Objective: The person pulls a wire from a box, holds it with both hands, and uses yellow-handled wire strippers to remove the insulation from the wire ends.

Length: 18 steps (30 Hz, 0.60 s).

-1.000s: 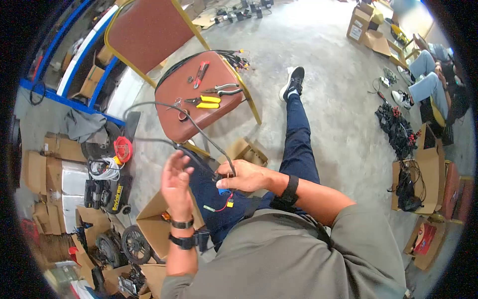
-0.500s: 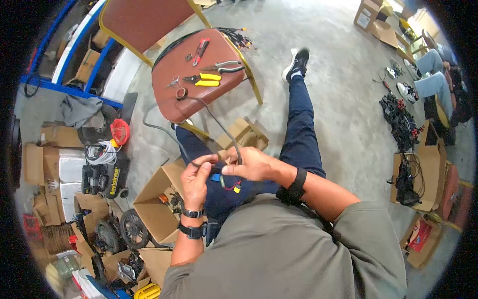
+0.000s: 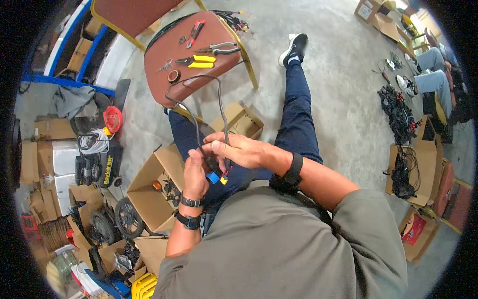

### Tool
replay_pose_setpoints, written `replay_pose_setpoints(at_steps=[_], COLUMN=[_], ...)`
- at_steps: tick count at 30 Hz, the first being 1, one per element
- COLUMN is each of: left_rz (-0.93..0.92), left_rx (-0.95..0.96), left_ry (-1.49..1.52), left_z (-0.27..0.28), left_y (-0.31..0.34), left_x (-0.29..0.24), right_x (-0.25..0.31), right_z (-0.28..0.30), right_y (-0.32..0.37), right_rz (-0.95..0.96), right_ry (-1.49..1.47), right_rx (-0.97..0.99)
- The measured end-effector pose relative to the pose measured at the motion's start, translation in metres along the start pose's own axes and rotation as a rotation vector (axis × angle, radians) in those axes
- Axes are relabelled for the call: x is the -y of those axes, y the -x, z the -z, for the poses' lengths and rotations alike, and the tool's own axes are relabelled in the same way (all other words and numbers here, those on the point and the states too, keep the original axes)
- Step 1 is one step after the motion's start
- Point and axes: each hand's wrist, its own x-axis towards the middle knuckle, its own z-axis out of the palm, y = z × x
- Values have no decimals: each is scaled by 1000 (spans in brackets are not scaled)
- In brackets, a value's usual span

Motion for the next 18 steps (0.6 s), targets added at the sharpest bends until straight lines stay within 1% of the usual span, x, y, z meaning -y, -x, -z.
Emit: replay_pose_setpoints(at_steps=[2,3,6,9,10,12,15,18], left_rz=[-10,-38,-29,-96,-85,-61,-75,-126], left_rx=[26,57,30,-3,-25,-66,-66,31], left_ry=[48,110,-79,-122,-139,-171,-240,-462], left_z=[1,2,-2,-10,-11,-15,-11,-4], left_y=[1,0,2,4,4,6,10,15], left_x=[-1,-1,-8,-6,-10,-18,-20,-23], right_x=[6,11,7,6,8,15,27,31], right_z=[-2,-1,-3,-3,-4,-8,-8,4], right_y=[-1,-2,-5,-7,-9,-8,-8,-8], right_rz=[-15,-85,31,65,61,52,0,12], right_ry=[48,75,278,291,284,268,18,-131], right_rx=[-9,-4,-111,-93,-91,-88,-33,-114])
